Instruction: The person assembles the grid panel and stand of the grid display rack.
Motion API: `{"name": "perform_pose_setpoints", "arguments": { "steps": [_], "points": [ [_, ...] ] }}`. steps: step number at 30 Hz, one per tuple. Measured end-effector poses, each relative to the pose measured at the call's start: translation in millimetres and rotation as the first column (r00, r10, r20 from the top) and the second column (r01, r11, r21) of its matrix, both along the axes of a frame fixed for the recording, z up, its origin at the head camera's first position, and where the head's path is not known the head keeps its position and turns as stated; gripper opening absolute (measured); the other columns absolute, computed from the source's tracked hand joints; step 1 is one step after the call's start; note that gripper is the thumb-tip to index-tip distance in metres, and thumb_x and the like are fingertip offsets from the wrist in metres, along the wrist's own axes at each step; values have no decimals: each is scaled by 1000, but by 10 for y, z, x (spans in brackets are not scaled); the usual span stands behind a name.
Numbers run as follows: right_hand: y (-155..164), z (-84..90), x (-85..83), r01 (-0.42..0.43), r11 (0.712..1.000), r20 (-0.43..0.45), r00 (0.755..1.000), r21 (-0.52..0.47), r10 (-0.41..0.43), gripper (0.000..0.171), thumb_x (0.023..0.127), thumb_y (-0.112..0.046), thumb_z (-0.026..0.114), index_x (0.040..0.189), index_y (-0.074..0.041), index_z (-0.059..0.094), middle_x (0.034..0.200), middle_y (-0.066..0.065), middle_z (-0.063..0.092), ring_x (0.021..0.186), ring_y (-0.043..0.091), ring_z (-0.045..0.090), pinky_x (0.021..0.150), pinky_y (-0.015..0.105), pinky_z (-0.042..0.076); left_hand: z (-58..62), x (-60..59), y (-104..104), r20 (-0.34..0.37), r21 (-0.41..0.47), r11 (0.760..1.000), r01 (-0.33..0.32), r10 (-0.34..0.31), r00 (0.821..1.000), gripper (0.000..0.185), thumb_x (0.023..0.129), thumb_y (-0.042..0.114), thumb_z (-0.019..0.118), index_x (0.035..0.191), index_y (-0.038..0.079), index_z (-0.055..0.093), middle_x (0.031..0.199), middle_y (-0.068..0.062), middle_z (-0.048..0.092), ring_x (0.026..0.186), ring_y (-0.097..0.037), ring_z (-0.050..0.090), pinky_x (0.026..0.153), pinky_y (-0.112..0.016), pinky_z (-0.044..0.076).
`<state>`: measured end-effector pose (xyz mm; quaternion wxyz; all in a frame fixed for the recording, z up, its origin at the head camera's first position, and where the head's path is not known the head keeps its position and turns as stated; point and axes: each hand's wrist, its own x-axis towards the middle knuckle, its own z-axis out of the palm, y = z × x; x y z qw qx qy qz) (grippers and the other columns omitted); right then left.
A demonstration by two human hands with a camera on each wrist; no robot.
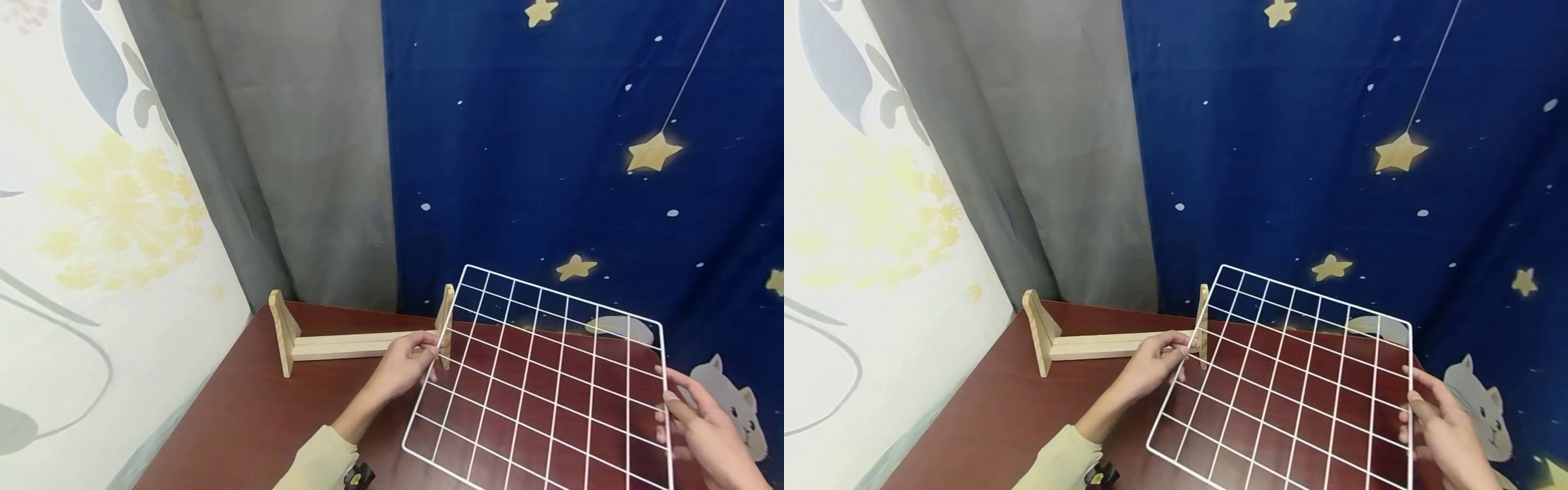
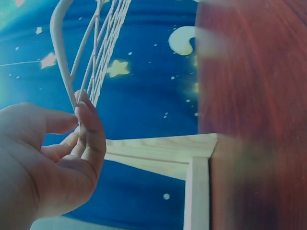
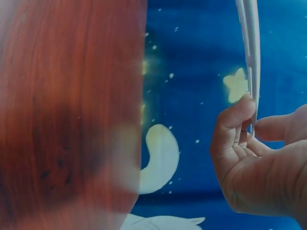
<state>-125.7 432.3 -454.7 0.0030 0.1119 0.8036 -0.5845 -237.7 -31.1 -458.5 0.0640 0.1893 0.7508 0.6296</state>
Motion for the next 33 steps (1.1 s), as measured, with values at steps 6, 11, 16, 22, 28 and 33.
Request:
{"name": "perform_pose_setpoints", "arguments": {
  "steps": [6,11,16,22,28,33],
  "points": [
    [-85,95,41,-22,994,-58,998,-107,16,42,116,-29,37,148,-55,32,81,-4,63,62,17,66,51,42,58,107,4,-142,-40,0,1000,-19,19,999,22,105,11,61,121,0,70,97,-16,70,58,-15,67,53,-27,53],
    [-131,148,64,-78,980,-178,983,-185,45,48,115,-24,42,156,-47,33,82,-5,67,63,19,68,51,42,57,200,-3,-202,-11,57,998,-37,37,999,22,106,13,60,122,-1,67,97,-18,68,58,-15,65,52,-25,51],
    [-217,208,62,-150,967,-348,935,-208,70,54,114,-12,43,161,-36,34,84,-5,71,63,18,70,48,39,56,303,0,-248,11,143,989,-22,21,1000,24,109,17,58,122,-3,62,94,-14,64,57,-13,59,54,-23,48],
    [-331,309,73,-172,966,-478,876,-191,62,55,113,-4,42,164,-24,34,89,-4,69,65,16,71,47,37,55,411,29,-308,-6,191,981,-37,38,999,24,110,18,56,118,-4,62,91,-9,62,55,-12,56,54,-24,48],
    [-490,397,83,-173,958,-579,815,-227,9,56,111,2,41,165,-12,33,89,0,70,65,15,72,45,34,54,480,81,-341,-60,238,971,-21,36,998,30,114,23,50,109,-3,63,80,-5,57,50,-10,49,48,-21,42],
    [-649,517,117,-146,956,-651,757,-256,-59,57,108,10,39,164,-3,31,87,0,73,66,12,74,50,29,56,528,126,-374,-99,260,965,-46,74,992,31,113,28,52,107,1,65,75,-3,57,51,-9,48,48,-23,42]
  ]
}}
